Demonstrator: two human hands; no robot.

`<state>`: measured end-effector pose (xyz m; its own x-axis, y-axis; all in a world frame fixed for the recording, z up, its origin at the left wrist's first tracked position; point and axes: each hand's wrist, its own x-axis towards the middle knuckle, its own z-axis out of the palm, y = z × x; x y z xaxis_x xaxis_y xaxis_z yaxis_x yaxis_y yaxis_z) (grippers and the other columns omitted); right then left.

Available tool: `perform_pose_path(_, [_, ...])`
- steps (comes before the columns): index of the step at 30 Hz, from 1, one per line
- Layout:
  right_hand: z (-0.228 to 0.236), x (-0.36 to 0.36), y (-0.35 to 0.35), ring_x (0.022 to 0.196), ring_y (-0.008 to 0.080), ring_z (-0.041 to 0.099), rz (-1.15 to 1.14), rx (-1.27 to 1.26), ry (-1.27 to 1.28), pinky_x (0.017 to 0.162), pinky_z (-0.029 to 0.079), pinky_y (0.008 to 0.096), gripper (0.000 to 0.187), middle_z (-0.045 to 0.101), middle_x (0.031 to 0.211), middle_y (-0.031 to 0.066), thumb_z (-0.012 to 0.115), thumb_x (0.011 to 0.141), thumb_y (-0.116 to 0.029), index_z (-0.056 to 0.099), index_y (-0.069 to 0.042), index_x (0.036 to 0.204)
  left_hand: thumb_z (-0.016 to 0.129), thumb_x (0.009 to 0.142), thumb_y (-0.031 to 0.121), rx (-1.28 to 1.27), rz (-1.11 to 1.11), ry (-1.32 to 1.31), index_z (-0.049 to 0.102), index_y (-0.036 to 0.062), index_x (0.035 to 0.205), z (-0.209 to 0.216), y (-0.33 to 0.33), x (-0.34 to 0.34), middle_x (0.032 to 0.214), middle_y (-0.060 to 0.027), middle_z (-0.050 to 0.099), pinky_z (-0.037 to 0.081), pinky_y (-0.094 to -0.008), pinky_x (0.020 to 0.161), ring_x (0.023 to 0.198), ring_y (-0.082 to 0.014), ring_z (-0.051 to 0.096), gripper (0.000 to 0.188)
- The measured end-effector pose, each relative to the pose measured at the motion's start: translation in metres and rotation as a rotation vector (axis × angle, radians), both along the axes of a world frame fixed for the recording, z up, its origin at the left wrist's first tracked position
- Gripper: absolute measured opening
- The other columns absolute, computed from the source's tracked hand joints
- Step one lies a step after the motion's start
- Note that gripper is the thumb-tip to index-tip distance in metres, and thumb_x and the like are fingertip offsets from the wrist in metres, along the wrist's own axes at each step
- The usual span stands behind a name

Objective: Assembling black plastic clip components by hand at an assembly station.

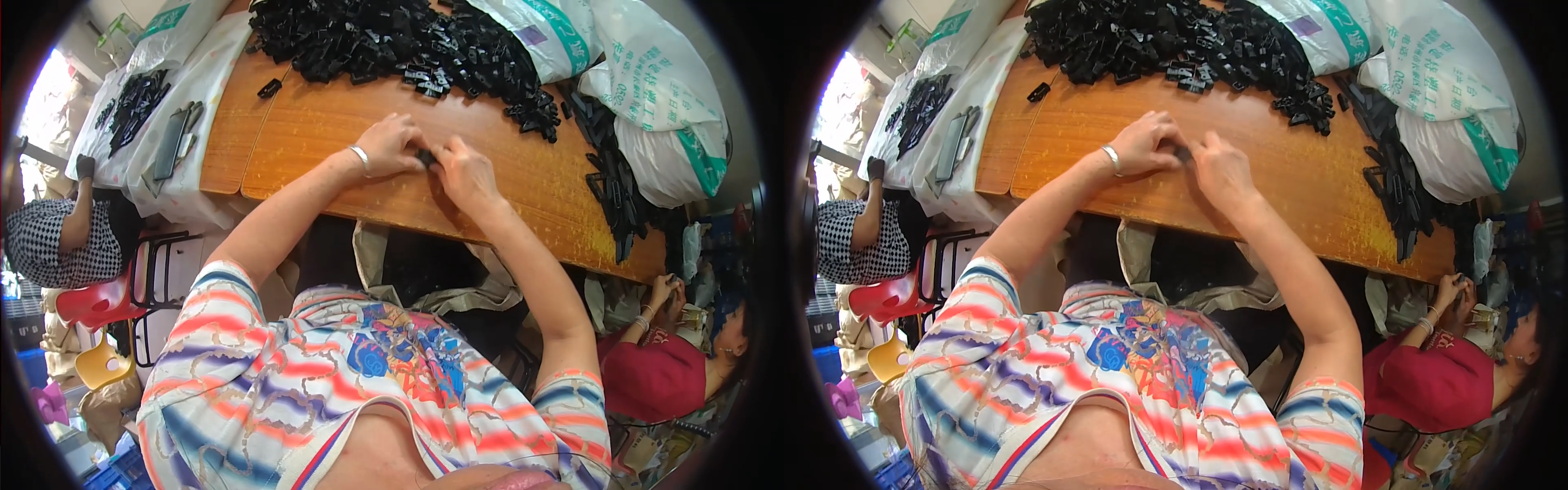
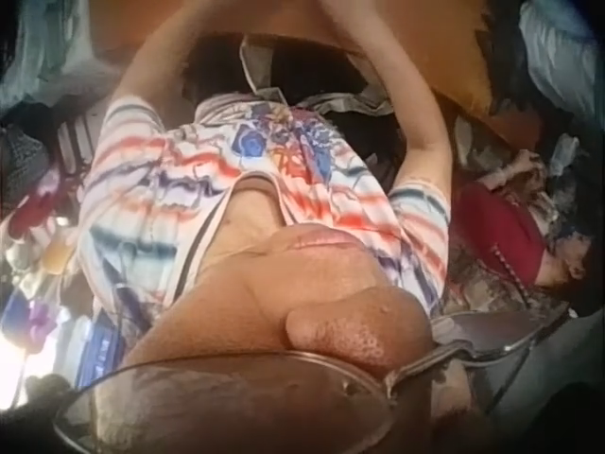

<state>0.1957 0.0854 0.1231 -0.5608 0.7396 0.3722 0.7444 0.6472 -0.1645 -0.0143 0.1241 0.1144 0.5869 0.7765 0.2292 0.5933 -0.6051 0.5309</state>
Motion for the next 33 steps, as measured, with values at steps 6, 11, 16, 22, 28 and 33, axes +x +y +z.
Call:
perform_pose_path(6, [0.01,0.014,-0.115,0.079,0.035,0.065,0.031,-0.196,0.156,0.065,0.054,0.0438,0.032,0.059,0.093,0.0136,0.076,0.076,-0.009,0.062,-0.007,0.104,0.074,0.082,0.01,0.001,0.154,-0.116,0.065,0.0073,0.116,0.01,0.038,-0.007,0.11,-0.01,0.062,0.052,-0.0347,0.089,0.103,-0.0245,0.06,0.035])
perform_pose_path(11, [-0.002,0.024,-0.131,0.079,0.0311,0.067,0.125,-0.261,0.184,0.065,0.055,0.0394,0.029,0.063,0.092,0.0105,0.078,0.077,-0.015,0.067,-0.007,0.103,0.075,0.079,0.015,0.38,0.33,-0.034,0.066,0.012,0.111,-0.005,0.077,0.025,0.111,-0.0107,0.06,0.052,-0.0398,0.09,0.108,-0.031,0.057,0.033])
perform_pose_path(16, [0.014,0.057,-0.068,0.077,0.0298,0.067,-0.02,-0.162,0.286,0.069,0.054,0.0369,0.011,0.065,0.082,0.0137,0.073,0.082,-0.01,0.069,-0.004,0.091,0.063,0.083,0.005,0.452,0.309,0.048,0.07,0.012,0.093,-0.01,0.095,0.023,0.103,-0.0079,0.063,0.056,-0.0382,0.08,0.096,-0.0279,0.063,0.014])
perform_pose_path(22, [0.008,0.129,0.049,0.089,0.0324,0.066,-0.511,-0.047,0.139,0.078,0.054,0.0407,0.019,0.064,0.101,0.0126,0.069,0.085,-0.005,0.072,-0.007,0.103,0.064,0.09,0.015,0.196,0.288,0.086,0.073,0.0105,0.094,0.008,0.059,0.023,0.099,-0.0105,0.065,0.053,-0.0422,0.078,0.093,-0.0322,0.065,0.011])
perform_pose_path(28, [0.005,0.13,0.092,0.099,0.0352,0.065,-0.587,-0.072,-0.023,0.084,0.054,0.0447,0.025,0.059,0.116,0.011,0.07,0.086,-0.01,0.067,-0.011,0.111,0.064,0.091,0.021,0.013,0.266,0.126,0.073,0.0087,0.099,0.017,0.018,0.01,0.1,-0.0114,0.065,0.052,-0.0422,0.082,0.093,-0.0316,0.065,0.017])
perform_pose_path(33, [0.008,0.118,0.084,0.096,0.0366,0.065,-0.565,-0.122,-0.03,0.083,0.053,0.0452,0.021,0.062,0.111,0.0136,0.072,0.086,-0.012,0.064,-0.007,0.104,0.068,0.088,0.026,-0.092,0.286,-0.085,0.069,0.0079,0.106,0.015,-0.004,0.001,0.103,-0.0109,0.063,0.052,-0.0409,0.085,0.097,-0.0301,0.063,0.026])
